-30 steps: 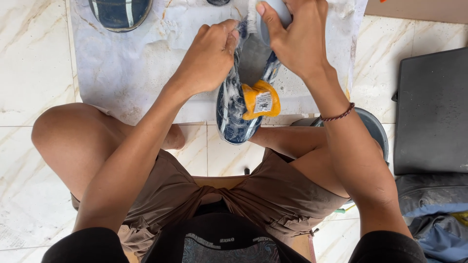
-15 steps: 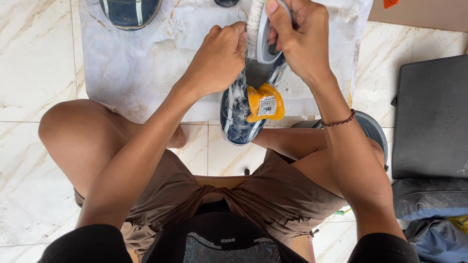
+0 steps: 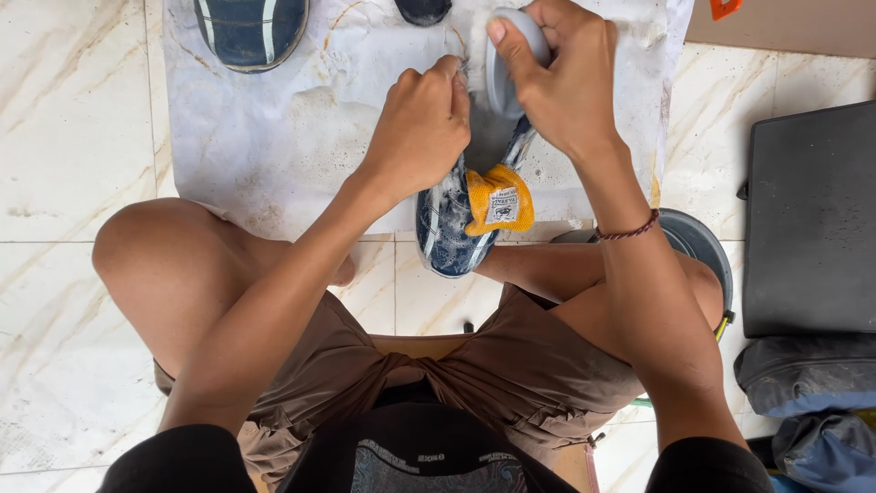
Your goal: The person scrubs a blue sneaker with a brush and soapy water, focusing on the interior, tongue, and sole. They repeatedly dip the brush into a bucket of water and continue scrubbing different parts of the shoe.
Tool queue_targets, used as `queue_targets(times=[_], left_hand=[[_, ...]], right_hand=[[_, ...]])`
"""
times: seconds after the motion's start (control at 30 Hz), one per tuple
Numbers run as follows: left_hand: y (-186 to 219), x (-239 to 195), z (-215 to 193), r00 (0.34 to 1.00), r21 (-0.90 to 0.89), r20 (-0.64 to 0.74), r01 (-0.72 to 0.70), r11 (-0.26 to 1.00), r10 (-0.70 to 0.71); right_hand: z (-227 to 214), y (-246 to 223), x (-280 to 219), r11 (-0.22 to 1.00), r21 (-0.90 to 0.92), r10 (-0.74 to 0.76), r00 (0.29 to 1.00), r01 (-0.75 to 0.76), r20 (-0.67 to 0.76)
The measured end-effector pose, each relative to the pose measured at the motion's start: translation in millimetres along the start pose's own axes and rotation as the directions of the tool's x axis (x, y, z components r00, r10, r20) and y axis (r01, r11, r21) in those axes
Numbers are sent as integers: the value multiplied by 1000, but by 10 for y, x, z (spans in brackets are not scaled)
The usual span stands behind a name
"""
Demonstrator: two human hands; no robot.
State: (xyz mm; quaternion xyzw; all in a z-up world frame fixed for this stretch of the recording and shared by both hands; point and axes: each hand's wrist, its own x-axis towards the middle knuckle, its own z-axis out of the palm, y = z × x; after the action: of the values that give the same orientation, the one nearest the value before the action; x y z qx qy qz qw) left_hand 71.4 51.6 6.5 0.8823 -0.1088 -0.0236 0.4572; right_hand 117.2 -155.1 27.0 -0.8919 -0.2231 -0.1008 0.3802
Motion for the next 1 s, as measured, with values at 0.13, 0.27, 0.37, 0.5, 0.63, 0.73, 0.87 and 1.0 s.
queue_targets(times=[0.13,0.27,0.37,0.5,0.63,0.73,0.87,1.0], left_hand=[[23,-22,-44,997,21,72,17,1000,-19],[63,-20,-93,998,3,56,21,1000,-21],[17,-6,-38,998,50,63,28,998,-31],[-10,-14,-63,996,51,93,-14,999,9],[40,-33,-103,990,28,128,61,998,-64],[-14,-21,-89,993,12,112,33,999,-34],[46,-19,-130,993,17,88,73,997,-74],[104,-41,-120,1000,-36,-12,24,999,-25]], right_hand=[[36,-13,-15,935,-278,-268,951,220,-151],[89,-152,30,986,-159,-55,995,42,-79],[56,-153,40,956,217,193,981,-196,37],[31,20,-28,993,90,88,993,-81,-80],[205,57,-65,941,-259,-284,927,220,-246],[287,-16,-81,922,-266,-357,886,283,-296],[156,-166,-42,975,-143,-212,896,168,-391],[7,-234,-11,868,496,238,860,21,-452]])
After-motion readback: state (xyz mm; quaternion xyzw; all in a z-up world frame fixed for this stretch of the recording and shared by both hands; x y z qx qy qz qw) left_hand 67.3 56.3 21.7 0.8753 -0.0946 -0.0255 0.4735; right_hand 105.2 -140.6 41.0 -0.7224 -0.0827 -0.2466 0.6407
